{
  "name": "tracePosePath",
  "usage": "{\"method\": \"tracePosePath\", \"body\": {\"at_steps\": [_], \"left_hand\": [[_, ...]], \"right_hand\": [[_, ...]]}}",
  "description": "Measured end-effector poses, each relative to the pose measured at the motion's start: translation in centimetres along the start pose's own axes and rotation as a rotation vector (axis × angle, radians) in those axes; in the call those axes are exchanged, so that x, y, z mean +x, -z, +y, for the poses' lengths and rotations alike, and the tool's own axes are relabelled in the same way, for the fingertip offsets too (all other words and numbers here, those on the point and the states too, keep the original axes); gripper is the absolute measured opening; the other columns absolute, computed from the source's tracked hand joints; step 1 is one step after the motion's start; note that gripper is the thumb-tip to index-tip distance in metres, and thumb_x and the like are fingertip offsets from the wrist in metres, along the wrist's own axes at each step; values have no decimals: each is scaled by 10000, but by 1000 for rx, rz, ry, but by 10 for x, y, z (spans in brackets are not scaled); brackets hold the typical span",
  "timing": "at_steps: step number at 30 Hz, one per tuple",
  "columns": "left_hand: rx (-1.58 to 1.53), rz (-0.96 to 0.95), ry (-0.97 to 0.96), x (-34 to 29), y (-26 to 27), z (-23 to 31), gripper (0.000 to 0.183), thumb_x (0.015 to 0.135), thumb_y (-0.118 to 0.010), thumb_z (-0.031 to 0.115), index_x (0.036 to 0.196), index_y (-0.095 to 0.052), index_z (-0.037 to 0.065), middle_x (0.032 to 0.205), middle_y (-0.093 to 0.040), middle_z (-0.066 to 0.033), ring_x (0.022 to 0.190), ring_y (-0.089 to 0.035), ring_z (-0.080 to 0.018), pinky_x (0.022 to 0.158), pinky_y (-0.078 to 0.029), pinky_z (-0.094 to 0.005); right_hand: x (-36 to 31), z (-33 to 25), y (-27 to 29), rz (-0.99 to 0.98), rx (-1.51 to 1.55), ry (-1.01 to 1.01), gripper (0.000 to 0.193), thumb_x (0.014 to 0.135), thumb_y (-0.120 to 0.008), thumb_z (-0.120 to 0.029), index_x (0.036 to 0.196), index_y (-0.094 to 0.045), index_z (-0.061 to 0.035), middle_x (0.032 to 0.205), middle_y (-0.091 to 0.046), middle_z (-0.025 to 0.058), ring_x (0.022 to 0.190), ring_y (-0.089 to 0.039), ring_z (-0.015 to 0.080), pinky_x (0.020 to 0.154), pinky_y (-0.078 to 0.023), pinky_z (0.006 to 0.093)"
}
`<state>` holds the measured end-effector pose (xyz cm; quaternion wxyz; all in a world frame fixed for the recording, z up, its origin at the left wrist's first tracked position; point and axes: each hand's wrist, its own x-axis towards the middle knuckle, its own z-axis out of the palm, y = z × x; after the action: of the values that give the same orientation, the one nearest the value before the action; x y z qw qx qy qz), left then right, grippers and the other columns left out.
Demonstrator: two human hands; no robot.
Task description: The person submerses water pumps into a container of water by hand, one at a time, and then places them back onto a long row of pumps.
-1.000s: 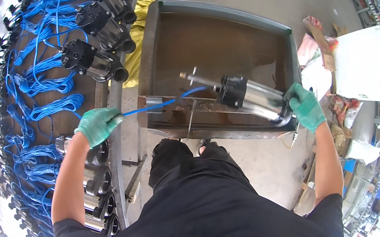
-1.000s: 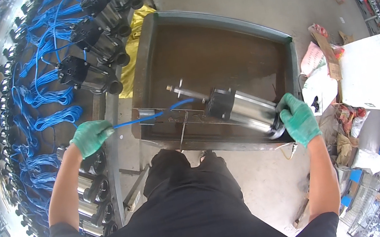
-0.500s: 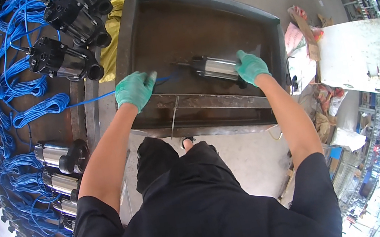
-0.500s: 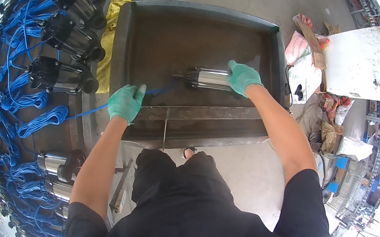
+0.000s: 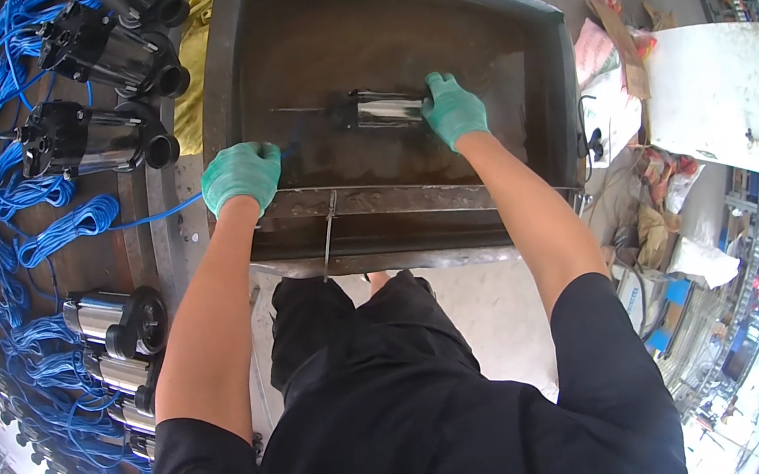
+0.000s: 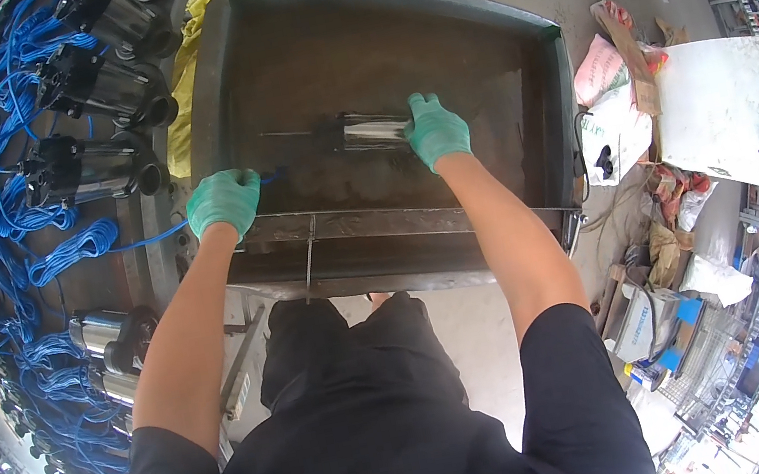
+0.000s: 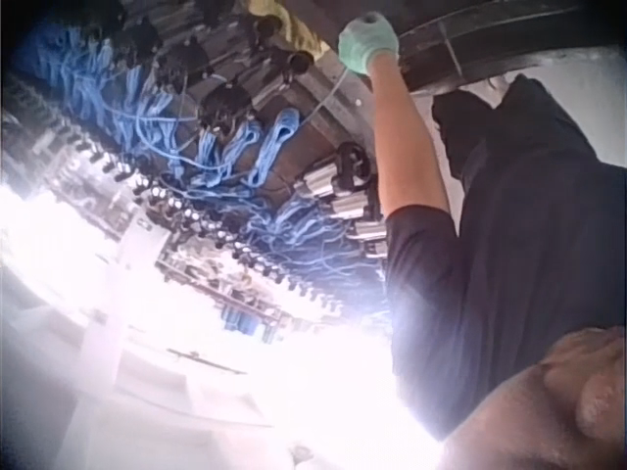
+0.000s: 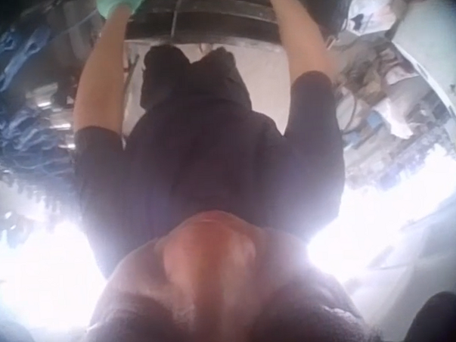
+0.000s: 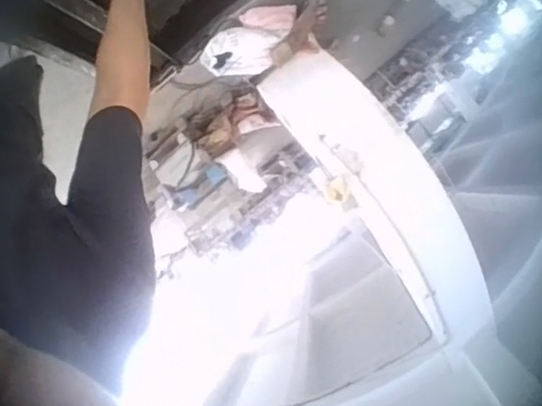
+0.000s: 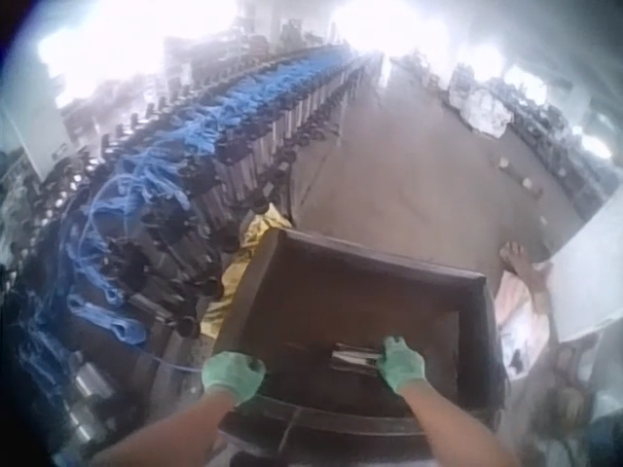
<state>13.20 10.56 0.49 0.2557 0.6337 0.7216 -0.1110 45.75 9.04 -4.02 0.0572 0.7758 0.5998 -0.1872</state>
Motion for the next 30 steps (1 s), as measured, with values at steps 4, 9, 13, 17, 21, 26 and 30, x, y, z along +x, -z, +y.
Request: {"method": "tracePosePath", "body": {"at_steps": [4, 9, 13, 17, 21, 26, 30], "left_hand": [[48, -6, 37, -1, 2, 1, 413, 950, -497, 452, 1015, -782, 161, 1064, -736, -148, 1020, -688, -360, 903, -541, -453], [81, 50, 21, 0, -4, -3, 420, 959, -496, 458, 1007, -779, 151, 1048, -735, -158, 1009, -687, -371, 890, -544, -459], [78, 99, 32, -1, -6, 0, 424, 981, -481, 465, 990, -776, 160, 1021, -734, -166, 991, -686, -383, 881, -545, -468], [73, 133, 34, 0, -9, -1, 425, 990, -475, 469, 984, -771, 164, 1018, -731, -171, 996, -680, -391, 885, -543, -474], [100, 130, 46, 1, -8, 3, 434, 992, -474, 476, 1000, -765, 154, 1041, -728, -169, 1011, -675, -394, 893, -537, -476], [116, 138, 78, -1, -9, 4, 440, 993, -476, 475, 972, -757, 138, 1027, -725, -173, 1008, -670, -399, 901, -530, -476], [109, 151, 81, 2, -12, 2, 436, 990, -481, 474, 959, -753, 135, 1022, -724, -173, 999, -665, -402, 892, -525, -479]], "right_hand": [[-21, 5, 14, 64, 70, 41, 352, 934, -578, -228, 1255, -551, -83, 1271, -610, 177, 1091, -643, 415, 916, -528, 499], [-68, 67, 27, 340, 226, 75, 308, 930, -570, -210, 1198, -619, -65, 1189, -668, 192, 1056, -652, 402, 913, -522, 472], [-94, 153, 14, 322, 308, -18, 268, 924, -606, -165, 1162, -633, -44, 1098, -692, 193, 986, -673, 387, 858, -539, 445], [-103, 195, 2, 298, 409, -75, 222, 939, -625, -166, 1124, -648, -46, 1031, -701, 196, 930, -683, 381, 814, -539, 429], [-94, 202, -14, 274, 407, -209, 286, 970, -616, -316, 1095, -668, -64, 951, -726, 193, 922, -690, 390, 815, -532, 445], [-91, 183, -2, 205, 350, -396, 454, 974, -549, -487, 1138, -671, -82, 990, -728, 197, 966, -683, 406, 855, -518, 495], [-89, 178, 1, 136, 190, -406, 463, 990, -485, -495, 1188, -669, -119, 1079, -709, 221, 1045, -656, 439, 911, -508, 519]]}}
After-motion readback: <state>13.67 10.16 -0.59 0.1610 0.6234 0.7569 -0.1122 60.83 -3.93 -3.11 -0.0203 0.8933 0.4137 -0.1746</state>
